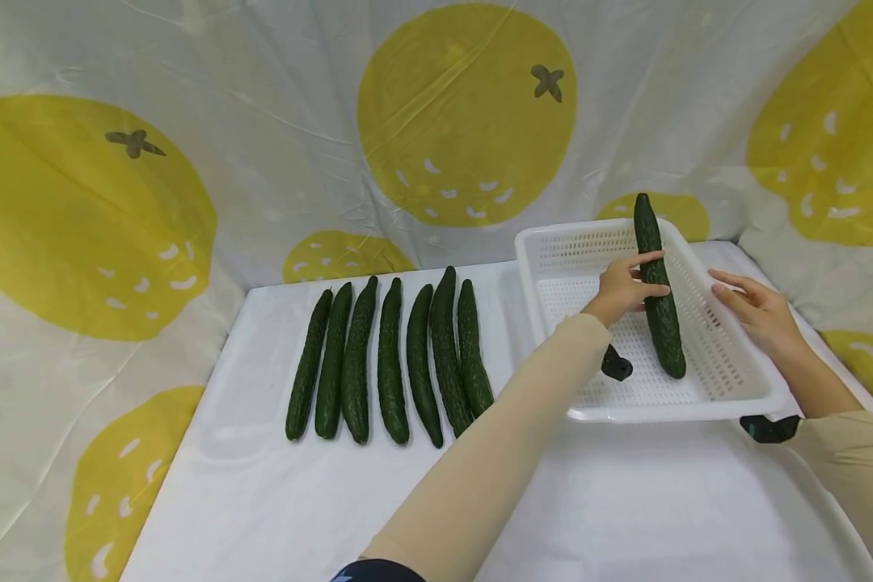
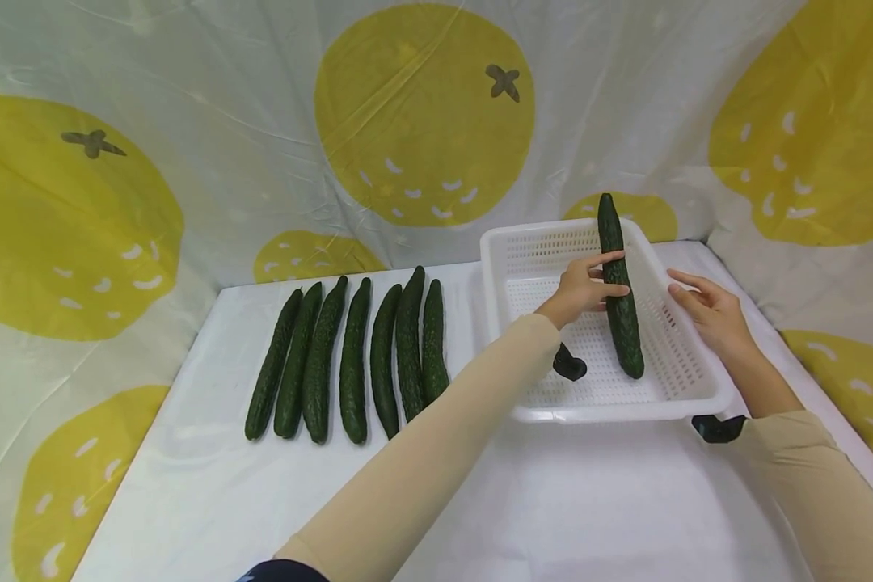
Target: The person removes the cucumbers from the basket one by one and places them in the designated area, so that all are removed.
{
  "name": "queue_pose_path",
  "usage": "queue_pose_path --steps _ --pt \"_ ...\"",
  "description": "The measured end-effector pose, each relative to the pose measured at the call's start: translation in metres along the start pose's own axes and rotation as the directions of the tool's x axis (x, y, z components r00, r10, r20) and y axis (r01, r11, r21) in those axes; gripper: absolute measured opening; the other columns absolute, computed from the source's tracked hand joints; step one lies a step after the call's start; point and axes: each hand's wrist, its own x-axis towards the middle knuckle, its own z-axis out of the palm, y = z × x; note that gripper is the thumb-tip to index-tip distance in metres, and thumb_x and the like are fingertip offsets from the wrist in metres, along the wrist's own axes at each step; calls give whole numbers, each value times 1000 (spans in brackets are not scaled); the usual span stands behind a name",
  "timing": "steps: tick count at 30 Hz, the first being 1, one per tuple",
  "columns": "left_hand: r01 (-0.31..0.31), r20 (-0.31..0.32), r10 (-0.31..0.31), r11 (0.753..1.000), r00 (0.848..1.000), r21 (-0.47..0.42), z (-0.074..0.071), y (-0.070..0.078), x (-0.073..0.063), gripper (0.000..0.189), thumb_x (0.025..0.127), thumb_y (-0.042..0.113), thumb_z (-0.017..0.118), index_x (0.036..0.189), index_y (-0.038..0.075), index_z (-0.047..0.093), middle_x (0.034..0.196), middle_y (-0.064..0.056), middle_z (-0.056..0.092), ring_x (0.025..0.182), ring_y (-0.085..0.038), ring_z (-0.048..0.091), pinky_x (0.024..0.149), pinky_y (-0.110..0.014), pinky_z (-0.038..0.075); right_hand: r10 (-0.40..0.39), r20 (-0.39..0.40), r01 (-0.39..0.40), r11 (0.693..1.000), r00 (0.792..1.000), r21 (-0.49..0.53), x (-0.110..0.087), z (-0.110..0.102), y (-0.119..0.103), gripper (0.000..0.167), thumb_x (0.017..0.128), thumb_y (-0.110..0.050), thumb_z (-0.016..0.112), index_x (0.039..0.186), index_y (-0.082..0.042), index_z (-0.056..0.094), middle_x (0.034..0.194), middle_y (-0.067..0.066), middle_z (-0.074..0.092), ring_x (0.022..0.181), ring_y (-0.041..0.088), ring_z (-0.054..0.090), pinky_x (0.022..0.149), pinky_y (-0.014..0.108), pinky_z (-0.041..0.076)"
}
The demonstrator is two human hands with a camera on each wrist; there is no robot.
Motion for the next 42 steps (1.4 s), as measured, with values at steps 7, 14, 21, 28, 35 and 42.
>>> queue_pose_path --steps 7,14,21,28,35,42 --pt "32 -19 -33 999 999 -32 2 10 0 55 82 7 84 124 39 71 109 5 64 83 -5 61 56 -26 59 10 5 -10 1000 1000 -13 0 -1 -2 36 104 -14 57 124 -41 69 88 -25 69 70 -3 65 54 17 54" --pt "48 2 -48 996 999 -81 -3 24 -3 56 81 3 83 123 39 72 105 5 65 74 -9 64 59 -30 60 26 4 -25 999 1000 -37 3 -2 4 36 103 -16 58 126 -43 68 88 -26 69 70 -3 64 55 16 54" --pt "15 69 -1 981 998 -192 -19 43 -9 56 82 0 81 125 35 72 97 -2 68 71 -15 67 61 -36 61 6 -20 -10 985 1000 -175 7 -5 9 36 102 -27 60 134 -43 63 90 -35 63 76 -12 57 60 8 47" --pt "38 144 6 953 990 -300 -43 57 -19 55 83 -2 79 126 32 72 95 -3 65 69 -18 67 61 -36 61 35 -16 -37 988 999 -150 8 -5 10 35 102 -25 60 131 -45 64 89 -34 64 76 -12 58 60 9 47" --pt "36 230 46 941 972 -338 -74 66 -29 55 85 0 79 127 34 71 114 -5 63 77 -25 71 65 -37 61 45 -12 -46 996 999 -83 5 -4 10 27 98 -30 66 120 -46 68 87 -22 70 70 -5 63 55 14 52" --pt "30 274 80 926 958 -376 -108 81 -43 55 86 1 78 127 37 70 125 -4 60 84 -26 72 70 -38 61 43 -5 -44 995 999 -84 5 -5 8 32 102 -23 61 124 -45 67 88 -27 68 68 -4 64 53 17 54"
